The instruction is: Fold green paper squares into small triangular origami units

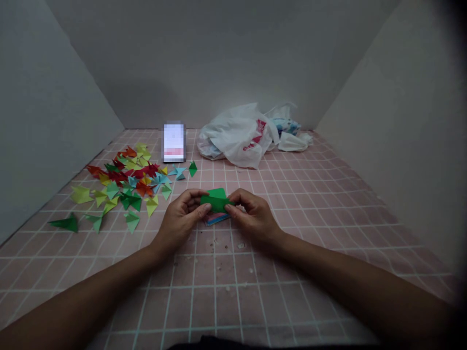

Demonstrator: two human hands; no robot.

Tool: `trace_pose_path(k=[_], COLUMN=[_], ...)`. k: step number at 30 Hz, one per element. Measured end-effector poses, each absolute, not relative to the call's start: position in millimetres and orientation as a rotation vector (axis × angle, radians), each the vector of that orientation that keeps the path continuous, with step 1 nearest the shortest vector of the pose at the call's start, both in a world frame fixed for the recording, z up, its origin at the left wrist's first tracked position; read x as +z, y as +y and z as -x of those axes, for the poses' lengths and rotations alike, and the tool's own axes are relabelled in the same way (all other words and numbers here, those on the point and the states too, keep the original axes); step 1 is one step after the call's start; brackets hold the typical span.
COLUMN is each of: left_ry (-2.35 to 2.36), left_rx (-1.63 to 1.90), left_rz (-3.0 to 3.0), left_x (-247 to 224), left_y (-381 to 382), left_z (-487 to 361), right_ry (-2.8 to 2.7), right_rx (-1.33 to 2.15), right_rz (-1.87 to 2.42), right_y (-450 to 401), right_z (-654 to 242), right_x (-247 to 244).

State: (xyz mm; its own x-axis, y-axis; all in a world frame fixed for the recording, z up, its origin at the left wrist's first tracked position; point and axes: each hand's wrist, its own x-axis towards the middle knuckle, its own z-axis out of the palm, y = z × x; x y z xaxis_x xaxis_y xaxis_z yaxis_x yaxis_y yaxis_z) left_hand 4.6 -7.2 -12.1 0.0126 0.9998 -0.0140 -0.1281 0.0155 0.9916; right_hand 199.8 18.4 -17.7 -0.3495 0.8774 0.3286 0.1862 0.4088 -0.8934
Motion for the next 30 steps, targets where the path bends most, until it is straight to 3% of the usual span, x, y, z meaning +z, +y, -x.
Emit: trace_pose_path(k=[30], left_ry=[1.209], left_rx=[1.164], left_rz=[-1.134], left_x=[-9.7], left_y=[-10.2], left_z=[-3.1], right_ry=[-1.773], right_rx=[1.058], right_rz=[0.938], right_y=[18.7], right_z=[-200.7], right_x=[-17.8])
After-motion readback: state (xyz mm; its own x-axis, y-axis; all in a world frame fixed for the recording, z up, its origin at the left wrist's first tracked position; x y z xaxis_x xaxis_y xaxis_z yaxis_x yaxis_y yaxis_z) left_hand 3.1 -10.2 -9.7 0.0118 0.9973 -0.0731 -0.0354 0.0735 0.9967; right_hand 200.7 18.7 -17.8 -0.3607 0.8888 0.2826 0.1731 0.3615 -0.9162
